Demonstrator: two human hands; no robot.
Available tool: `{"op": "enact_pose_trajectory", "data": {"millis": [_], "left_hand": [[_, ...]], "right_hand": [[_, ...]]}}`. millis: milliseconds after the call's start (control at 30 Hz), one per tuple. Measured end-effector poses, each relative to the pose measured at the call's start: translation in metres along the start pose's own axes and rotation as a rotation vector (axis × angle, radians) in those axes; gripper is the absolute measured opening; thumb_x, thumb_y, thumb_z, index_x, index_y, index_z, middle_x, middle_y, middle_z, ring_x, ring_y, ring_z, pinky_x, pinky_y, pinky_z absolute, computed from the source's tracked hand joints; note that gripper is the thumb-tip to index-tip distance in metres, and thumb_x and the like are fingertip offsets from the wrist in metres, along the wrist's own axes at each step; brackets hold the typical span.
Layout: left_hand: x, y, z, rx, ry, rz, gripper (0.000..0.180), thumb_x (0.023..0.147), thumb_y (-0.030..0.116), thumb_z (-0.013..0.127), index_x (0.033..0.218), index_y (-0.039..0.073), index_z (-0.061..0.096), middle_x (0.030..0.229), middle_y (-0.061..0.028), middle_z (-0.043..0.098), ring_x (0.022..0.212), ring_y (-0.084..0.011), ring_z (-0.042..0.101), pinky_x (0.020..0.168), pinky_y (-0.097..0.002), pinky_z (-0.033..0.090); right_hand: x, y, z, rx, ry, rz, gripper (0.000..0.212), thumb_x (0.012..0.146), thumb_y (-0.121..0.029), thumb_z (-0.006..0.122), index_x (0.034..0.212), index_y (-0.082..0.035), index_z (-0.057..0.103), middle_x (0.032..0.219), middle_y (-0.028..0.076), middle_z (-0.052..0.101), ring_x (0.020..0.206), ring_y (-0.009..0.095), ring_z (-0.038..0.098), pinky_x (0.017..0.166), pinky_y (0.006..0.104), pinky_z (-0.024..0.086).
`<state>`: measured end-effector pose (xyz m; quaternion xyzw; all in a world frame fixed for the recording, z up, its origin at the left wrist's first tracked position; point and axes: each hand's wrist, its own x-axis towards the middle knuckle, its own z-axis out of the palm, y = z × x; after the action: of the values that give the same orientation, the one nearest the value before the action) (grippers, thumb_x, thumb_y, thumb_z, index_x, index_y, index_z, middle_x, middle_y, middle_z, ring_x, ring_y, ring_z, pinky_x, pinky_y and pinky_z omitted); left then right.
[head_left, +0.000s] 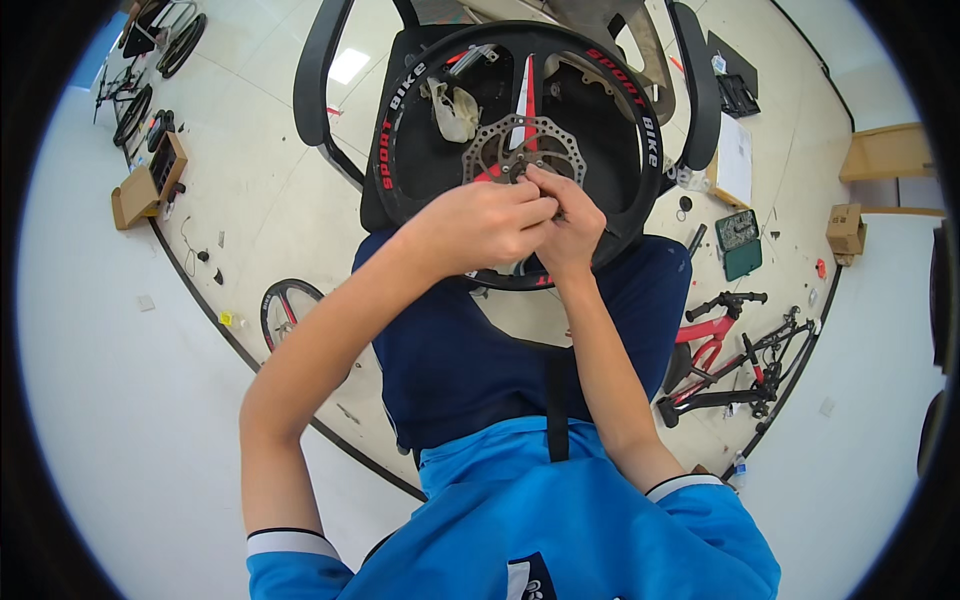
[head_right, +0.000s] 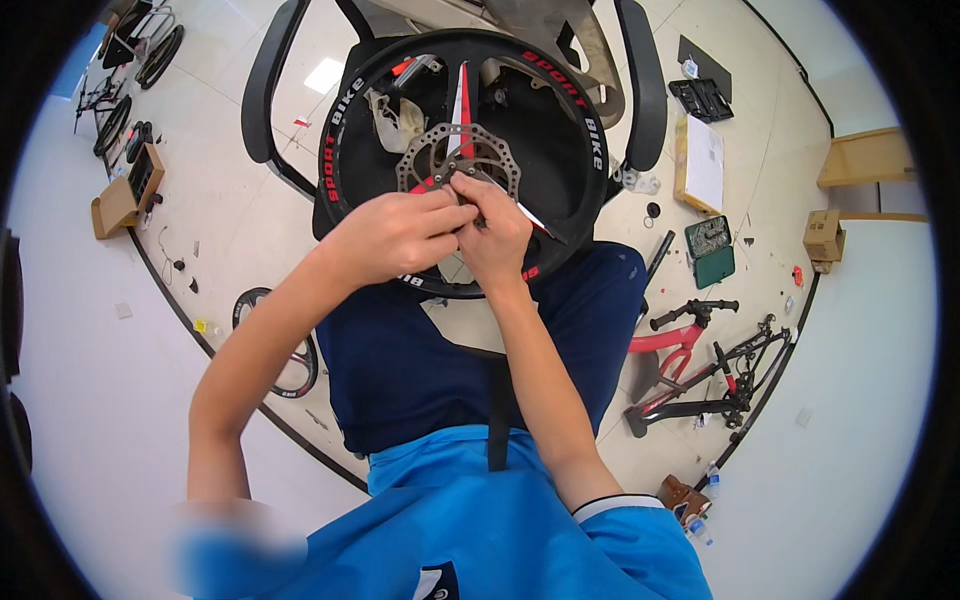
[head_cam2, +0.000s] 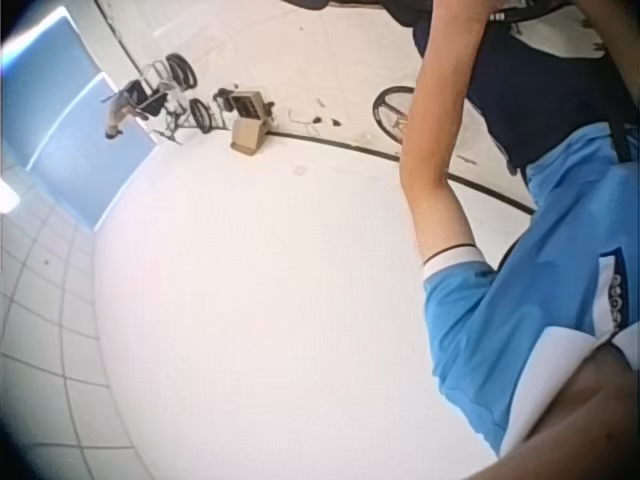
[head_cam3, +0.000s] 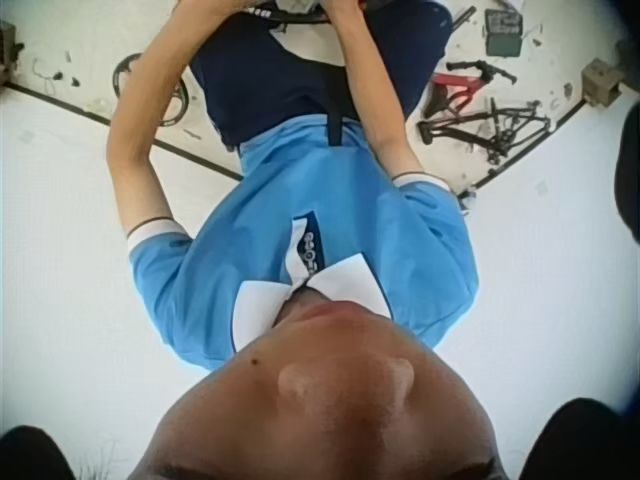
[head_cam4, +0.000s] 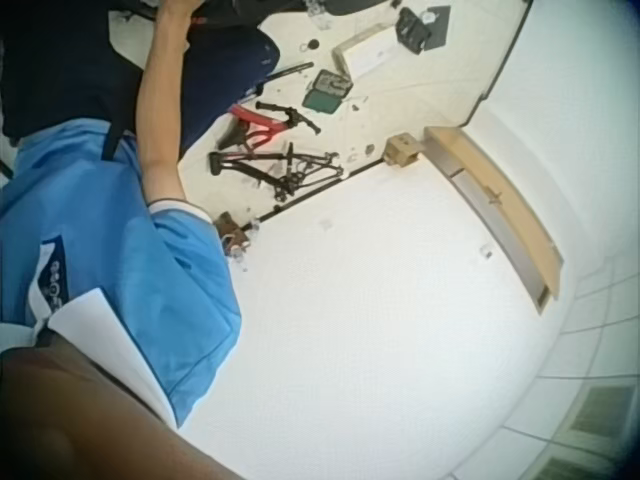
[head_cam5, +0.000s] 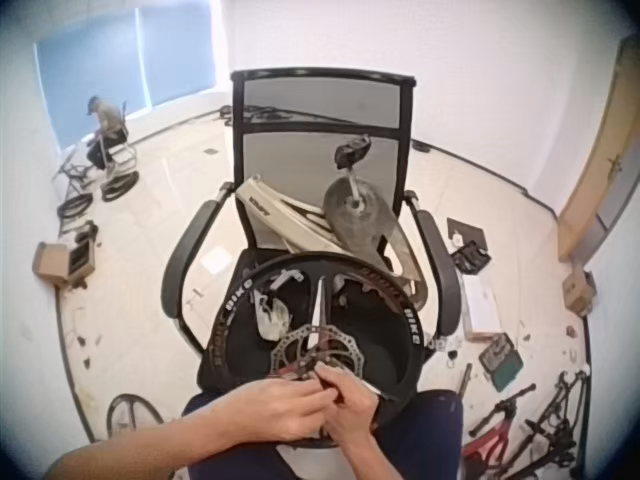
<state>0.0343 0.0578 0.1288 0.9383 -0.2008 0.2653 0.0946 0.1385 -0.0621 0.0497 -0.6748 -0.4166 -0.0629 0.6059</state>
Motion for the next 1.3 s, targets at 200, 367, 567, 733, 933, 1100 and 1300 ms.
{"op": "enact_pose_trajectory", "data": {"millis": [200,367,567,733,933,1100,1300], "left_hand": [[0.004,0.028,0.018,-0.009,0.252,-0.118,0.015,0.065,0.006,0.071,0.077,0.000,0.062,0.107,-0.0116,0.067,0.081,-0.0228,0.068,0.066,-0.0317,0.058],[0.004,0.034,0.031,-0.023,0.326,-0.225,0.018,0.068,0.005,0.070,0.084,-0.001,0.065,0.110,-0.0141,0.070,0.083,-0.0260,0.069,0.068,-0.0329,0.058],[0.006,0.033,0.030,-0.043,0.323,-0.255,0.018,0.069,0.004,0.070,0.086,-0.001,0.065,0.111,-0.0133,0.071,0.086,-0.0275,0.069,0.073,-0.0361,0.058],[0.003,0.032,0.028,0.005,0.282,-0.253,0.021,0.069,0.005,0.070,0.089,0.001,0.067,0.112,-0.0113,0.071,0.087,-0.0267,0.069,0.075,-0.0360,0.057],[0.005,0.031,0.026,-0.011,0.294,-0.244,0.027,0.071,0.006,0.069,0.098,0.003,0.070,0.111,-0.0102,0.071,0.088,-0.0251,0.069,0.075,-0.0357,0.058],[0.007,0.034,0.032,-0.062,0.365,-0.339,0.030,0.070,0.003,0.074,0.100,0.002,0.071,0.104,-0.0098,0.071,0.087,-0.0265,0.069,0.074,-0.0350,0.058],[0.010,0.047,0.038,-0.117,0.444,-0.498,0.026,0.073,0.002,0.080,0.097,0.000,0.071,0.093,-0.0090,0.070,0.080,-0.0262,0.068,0.070,-0.0343,0.056]], "right_hand": [[-0.004,-0.004,-0.017,-0.022,0.039,0.023,0.022,0.078,0.005,0.078,0.099,0.001,0.074,0.095,0.014,0.076,0.087,0.026,0.075,0.078,0.0325,0.059],[-0.001,0.003,-0.024,-0.048,-0.004,0.033,0.021,0.078,0.007,0.075,0.099,0.002,0.073,0.097,0.015,0.076,0.087,0.028,0.075,0.077,0.0333,0.059],[0.006,0.004,-0.026,-0.056,-0.052,-0.005,0.022,0.079,0.008,0.073,0.100,0.001,0.073,0.098,0.015,0.076,0.088,0.028,0.074,0.077,0.0331,0.059],[0.006,0.005,-0.025,-0.047,-0.057,-0.004,0.022,0.079,0.007,0.073,0.101,0.001,0.074,0.098,0.014,0.076,0.088,0.028,0.074,0.077,0.0332,0.059],[0.009,0.006,-0.027,-0.047,-0.064,-0.035,0.023,0.079,0.005,0.074,0.101,0.000,0.074,0.099,0.014,0.076,0.087,0.027,0.074,0.076,0.0320,0.058],[0.011,0.003,-0.028,-0.077,-0.073,-0.046,0.024,0.078,0.005,0.074,0.101,0.000,0.073,0.099,0.013,0.076,0.085,0.026,0.074,0.075,0.0311,0.058],[0.008,0.004,-0.029,-0.087,-0.095,-0.058,0.024,0.077,0.005,0.074,0.101,-0.001,0.073,0.098,0.012,0.076,0.084,0.026,0.073,0.073,0.0315,0.058]]}}
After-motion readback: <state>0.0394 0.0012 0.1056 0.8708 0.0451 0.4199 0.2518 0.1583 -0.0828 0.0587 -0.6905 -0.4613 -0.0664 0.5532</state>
